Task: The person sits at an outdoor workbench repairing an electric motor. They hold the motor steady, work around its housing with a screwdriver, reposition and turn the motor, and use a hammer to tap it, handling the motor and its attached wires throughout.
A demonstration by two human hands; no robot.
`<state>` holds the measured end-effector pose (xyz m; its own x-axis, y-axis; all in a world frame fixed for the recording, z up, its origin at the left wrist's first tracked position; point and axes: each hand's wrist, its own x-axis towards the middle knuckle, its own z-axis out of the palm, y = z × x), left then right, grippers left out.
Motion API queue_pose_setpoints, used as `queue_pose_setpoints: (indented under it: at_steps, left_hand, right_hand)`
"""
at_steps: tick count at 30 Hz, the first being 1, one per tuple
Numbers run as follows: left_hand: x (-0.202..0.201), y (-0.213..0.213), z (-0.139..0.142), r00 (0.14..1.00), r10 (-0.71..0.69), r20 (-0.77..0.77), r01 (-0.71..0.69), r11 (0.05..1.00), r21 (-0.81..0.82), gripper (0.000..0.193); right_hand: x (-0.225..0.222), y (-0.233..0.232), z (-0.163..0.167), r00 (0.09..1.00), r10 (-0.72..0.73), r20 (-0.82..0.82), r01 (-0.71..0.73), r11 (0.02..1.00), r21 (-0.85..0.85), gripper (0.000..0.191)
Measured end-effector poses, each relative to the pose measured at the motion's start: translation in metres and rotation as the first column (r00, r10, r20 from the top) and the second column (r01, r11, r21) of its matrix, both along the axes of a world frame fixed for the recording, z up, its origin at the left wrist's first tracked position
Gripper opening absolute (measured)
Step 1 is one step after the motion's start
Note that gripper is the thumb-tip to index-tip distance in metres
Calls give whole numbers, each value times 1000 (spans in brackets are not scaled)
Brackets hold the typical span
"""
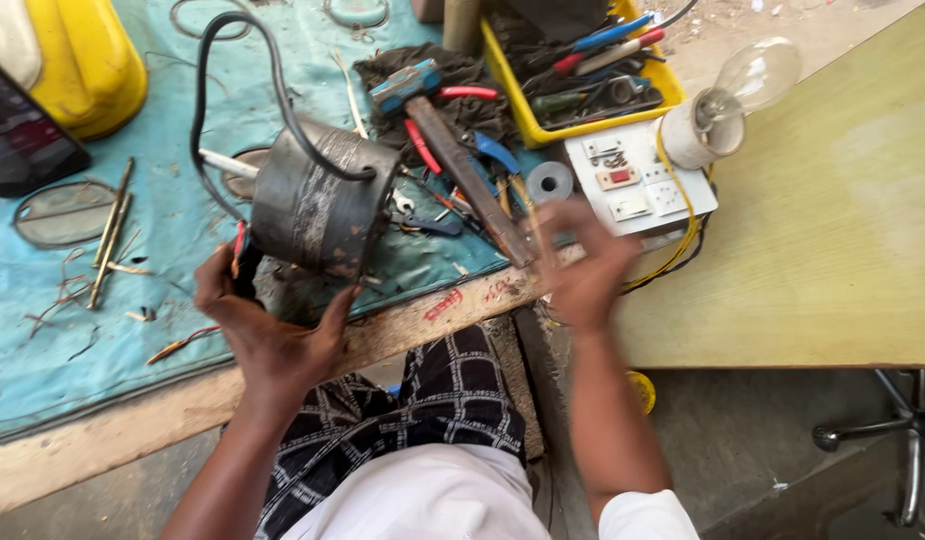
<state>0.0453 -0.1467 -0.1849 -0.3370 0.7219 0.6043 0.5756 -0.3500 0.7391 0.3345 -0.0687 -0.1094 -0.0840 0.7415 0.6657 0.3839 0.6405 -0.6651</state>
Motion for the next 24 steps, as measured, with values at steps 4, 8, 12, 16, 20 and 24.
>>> queue_pose_setpoints:
  at_steps: [4, 8, 12, 16, 20, 24]
  left_hand:
    - [-2, -2, -4, 1000, -14, 28, 14, 1000, -7, 108]
    - [-2, -1, -6, 1000, 28, 4, -28, 999, -17, 113]
    - [-4, -1, -5, 999, -4, 31, 4, 1000, -5, 111]
    - [-3, -2, -2, 999, -4, 43, 4, 1000, -6, 109]
    - [-4, -1, 2, 999, -8, 40, 7, 1000, 17, 110]
    - [-4, 0, 4, 999, -33, 33, 32, 999, 34, 109]
  right_hand:
    - [96, 61, 40, 868, -379, 321, 410, 912, -33, 14]
    - [131, 98, 42, 797, -245, 552, 394, 904, -168, 17]
    - [130, 118, 25, 718, -183, 672, 445, 863, -240, 20]
    - [126, 128, 7, 595, -259, 761, 556, 816, -157, 24]
    - [127, 133, 0, 551, -283, 785, 583, 804, -119, 24]
    - [129, 133, -4, 607, -248, 755, 583, 784, -211, 24]
